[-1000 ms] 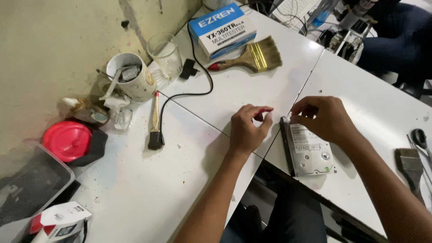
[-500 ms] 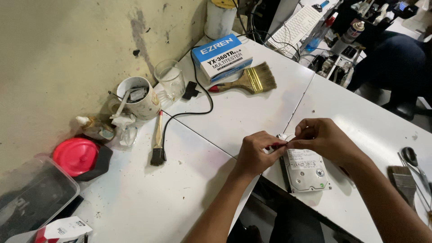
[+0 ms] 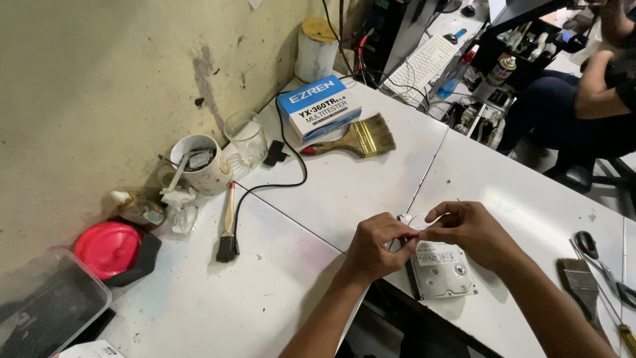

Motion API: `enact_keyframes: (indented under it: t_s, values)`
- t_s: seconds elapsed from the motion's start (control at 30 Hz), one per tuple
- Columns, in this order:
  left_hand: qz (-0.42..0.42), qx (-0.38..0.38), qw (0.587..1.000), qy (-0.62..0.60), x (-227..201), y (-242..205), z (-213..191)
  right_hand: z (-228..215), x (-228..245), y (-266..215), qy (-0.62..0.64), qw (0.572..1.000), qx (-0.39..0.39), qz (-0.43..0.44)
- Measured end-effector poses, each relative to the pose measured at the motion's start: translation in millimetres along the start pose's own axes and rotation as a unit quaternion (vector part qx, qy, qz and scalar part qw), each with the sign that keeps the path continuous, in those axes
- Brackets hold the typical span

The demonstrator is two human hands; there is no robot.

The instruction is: The person uses a screwdriver to remove screws from a hard drive placed on a white table. The person unscrews several screws one by one and places them on the table.

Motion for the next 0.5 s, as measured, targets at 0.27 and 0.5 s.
enact_keyframes:
  t_s: [0.27,0.5]
  values:
    - [-0.031,-0.080,0.996,-0.027,2,6,-9,12,10,-16,0.006,0.998,-0.014,-0.053]
    - [-0.054,-0.110,0.992,-0.002,5,3,-13,24,38,-32,-0.081,0.991,-0.043,-0.101]
Point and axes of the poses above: each hand's wrist, its own y-axis towards the middle knuckle, its own z-axis out of the palm, x = y × z, the point moved 6 cm from there along y, towards the middle knuckle, and after that the axes turned 3 degrees about z, right-handed, at the moved point
